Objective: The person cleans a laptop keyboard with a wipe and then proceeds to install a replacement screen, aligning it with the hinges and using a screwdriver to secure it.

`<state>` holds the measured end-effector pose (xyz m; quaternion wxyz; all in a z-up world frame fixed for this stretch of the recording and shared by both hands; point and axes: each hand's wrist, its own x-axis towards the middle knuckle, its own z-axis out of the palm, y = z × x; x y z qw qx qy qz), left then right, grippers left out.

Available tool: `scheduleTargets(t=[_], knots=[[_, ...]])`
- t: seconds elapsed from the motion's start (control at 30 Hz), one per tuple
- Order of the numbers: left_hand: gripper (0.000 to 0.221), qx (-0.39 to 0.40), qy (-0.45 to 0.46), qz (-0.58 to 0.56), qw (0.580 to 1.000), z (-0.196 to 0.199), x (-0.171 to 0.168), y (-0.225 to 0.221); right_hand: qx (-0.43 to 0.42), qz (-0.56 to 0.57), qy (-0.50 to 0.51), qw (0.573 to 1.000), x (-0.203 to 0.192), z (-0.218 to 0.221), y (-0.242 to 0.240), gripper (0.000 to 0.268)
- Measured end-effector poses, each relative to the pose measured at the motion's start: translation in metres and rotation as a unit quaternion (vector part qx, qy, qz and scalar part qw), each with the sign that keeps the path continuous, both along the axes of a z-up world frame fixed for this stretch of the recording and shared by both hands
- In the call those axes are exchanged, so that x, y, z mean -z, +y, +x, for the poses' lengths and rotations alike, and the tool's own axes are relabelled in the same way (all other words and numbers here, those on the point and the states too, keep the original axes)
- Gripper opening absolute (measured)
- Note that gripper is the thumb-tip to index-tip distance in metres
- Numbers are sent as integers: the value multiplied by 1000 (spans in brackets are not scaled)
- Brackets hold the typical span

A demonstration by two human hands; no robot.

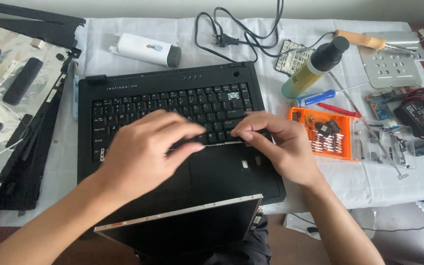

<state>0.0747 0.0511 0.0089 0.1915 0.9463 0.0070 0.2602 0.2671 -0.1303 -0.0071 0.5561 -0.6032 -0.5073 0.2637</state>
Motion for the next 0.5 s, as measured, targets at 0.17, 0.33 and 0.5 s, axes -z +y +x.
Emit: scheduleTargets(t=[0.17, 0.33, 0.5], knots=[[15, 90, -111, -61, 988, 27, -13, -21, 9, 21, 100, 995, 6, 3, -6, 10], [15, 117, -141, -77, 980, 40, -7, -28, 3, 40, 122, 992, 7, 4, -6, 11], [15, 110, -139, -97, 979, 44, -4, -29, 7, 27, 151, 988, 8, 3, -3, 13]])
